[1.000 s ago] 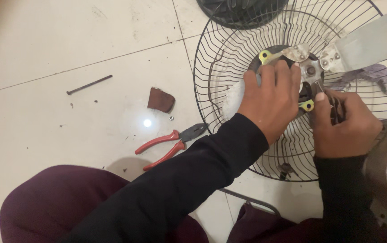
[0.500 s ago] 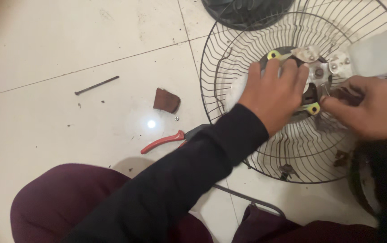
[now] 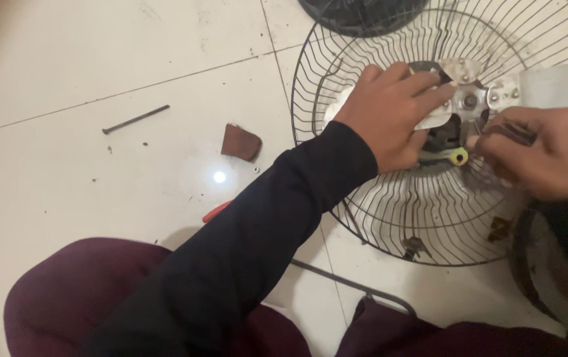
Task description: The person sits on the floor working on a pedestal fan lying face-up. They loosen the central nut holding the fan blades by hand, then use pliers to grip and turn the nut while steadying the blade assembly, working on the blade hub throughout the clip.
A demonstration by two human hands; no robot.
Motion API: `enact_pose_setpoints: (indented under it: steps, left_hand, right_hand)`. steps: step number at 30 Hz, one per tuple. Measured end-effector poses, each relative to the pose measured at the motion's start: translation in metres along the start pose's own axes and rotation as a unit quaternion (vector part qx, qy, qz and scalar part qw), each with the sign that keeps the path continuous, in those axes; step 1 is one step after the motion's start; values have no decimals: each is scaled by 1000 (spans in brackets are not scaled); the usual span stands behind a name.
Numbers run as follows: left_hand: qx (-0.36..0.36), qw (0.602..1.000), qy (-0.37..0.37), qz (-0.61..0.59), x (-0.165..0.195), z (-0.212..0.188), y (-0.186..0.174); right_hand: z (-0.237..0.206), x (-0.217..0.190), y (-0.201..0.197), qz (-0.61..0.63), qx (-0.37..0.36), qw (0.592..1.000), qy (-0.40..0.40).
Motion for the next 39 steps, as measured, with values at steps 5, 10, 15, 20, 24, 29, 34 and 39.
enact_pose_setpoints:
  steps: [5, 10, 15, 20, 24, 29, 34, 39]
  left_hand:
    - [5, 1000, 4, 18, 1, 0, 0]
    - [-10, 1000, -7, 12, 1, 1, 0]
    - [-9, 1000, -7, 13, 0, 1, 2]
    - [15, 1000, -4, 13, 1, 0, 0]
    - [4, 1000, 1, 24, 4, 3, -6]
    - [-77, 993, -20, 90, 9, 10, -14]
    - [-19, 994, 5, 112, 18, 11, -22]
    - [51, 992, 24, 115, 34, 0, -14]
  right_hand:
    - [3, 20, 8, 58, -13, 998, -35]
    - [-3, 27, 13, 126, 29, 992, -15]
    - [-7, 18, 18, 53, 50, 996, -45]
    - [-8, 0, 21, 52, 88, 992, -71]
    - [-16, -7, 15, 9, 92, 991, -100]
    - [-66, 16, 25, 138, 147, 979, 41]
    - [-141, 48, 45, 288, 196, 921, 174]
    - [-184, 66, 97, 319, 298, 858, 270]
Point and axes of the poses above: each hand's wrist, its own z-axis towards the middle knuckle, its own y-axis out of the palm, x = y × z, the point moved 3 cm from there along z, towards the middle knuckle, and after that the axes turned 12 degrees about -y, right-handed, at the moved point
